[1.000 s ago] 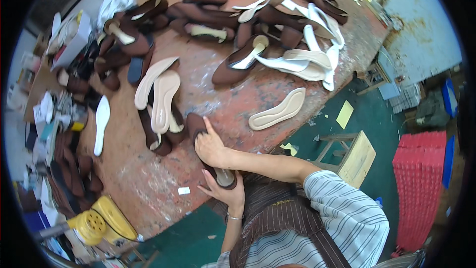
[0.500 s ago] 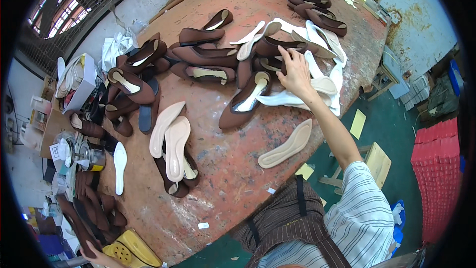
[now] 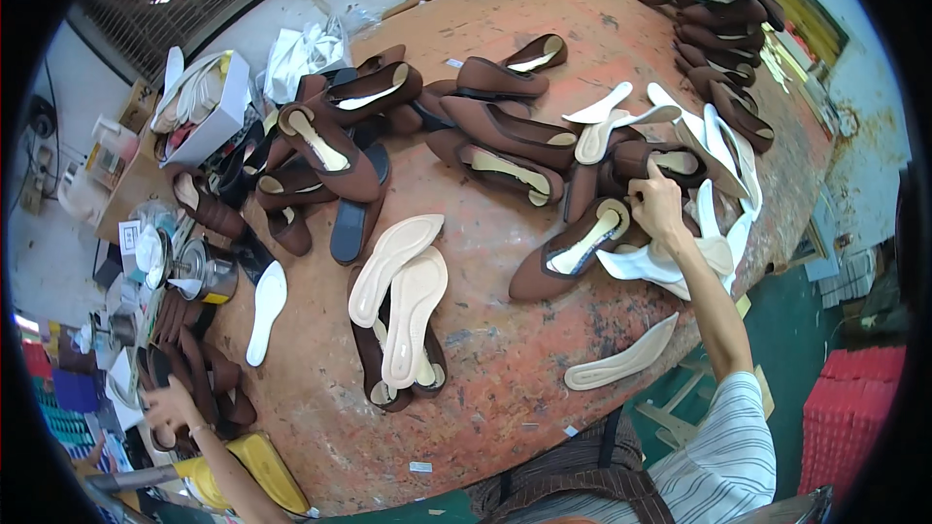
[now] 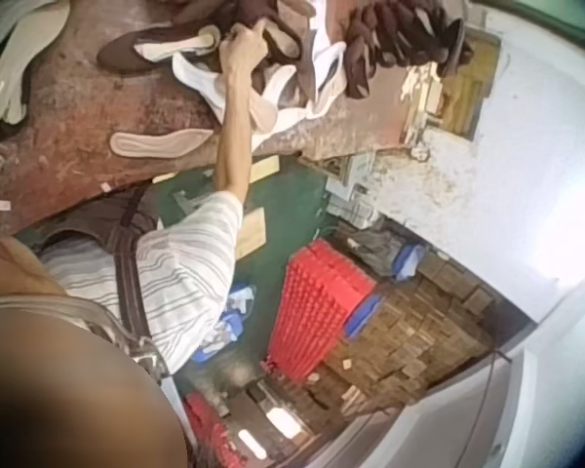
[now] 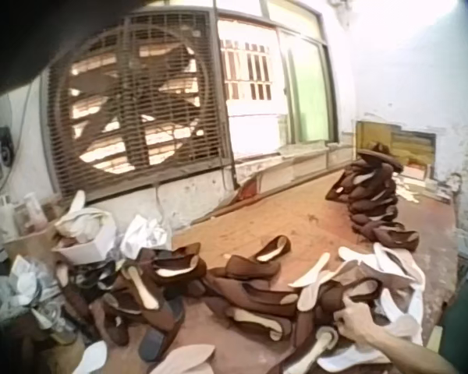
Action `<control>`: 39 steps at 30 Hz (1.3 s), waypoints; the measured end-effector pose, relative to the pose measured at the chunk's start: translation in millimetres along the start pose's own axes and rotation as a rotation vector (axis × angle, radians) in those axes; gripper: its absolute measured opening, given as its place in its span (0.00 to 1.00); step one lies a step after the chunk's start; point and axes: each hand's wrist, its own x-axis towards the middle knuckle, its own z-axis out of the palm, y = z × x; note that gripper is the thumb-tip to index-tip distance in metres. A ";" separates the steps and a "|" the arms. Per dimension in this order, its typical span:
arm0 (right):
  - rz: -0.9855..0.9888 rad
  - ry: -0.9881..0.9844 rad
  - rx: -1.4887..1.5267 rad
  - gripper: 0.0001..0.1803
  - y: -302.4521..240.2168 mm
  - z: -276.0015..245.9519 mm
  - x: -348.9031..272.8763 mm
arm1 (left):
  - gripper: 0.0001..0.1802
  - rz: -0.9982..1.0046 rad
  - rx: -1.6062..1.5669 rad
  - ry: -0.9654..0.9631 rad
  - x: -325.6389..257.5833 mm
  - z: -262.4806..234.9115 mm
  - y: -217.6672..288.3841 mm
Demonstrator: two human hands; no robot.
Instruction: Inserting and pressing white insoles into brown pointed-toe shoes at a factory workbench.
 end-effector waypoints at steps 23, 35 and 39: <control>0.128 -0.401 0.374 0.40 -12.0 198.1 303.9 | 0.41 1.392 -0.555 -0.966 -177.6 35.4 645.4; -0.142 -0.305 0.638 0.15 -179.2 157.2 202.7 | 0.34 1.562 -0.208 -0.627 -131.1 70.4 550.4; -0.446 -0.514 0.951 0.22 -184.4 88.6 144.9 | 0.22 1.427 0.215 -1.011 -151.7 -36.3 494.0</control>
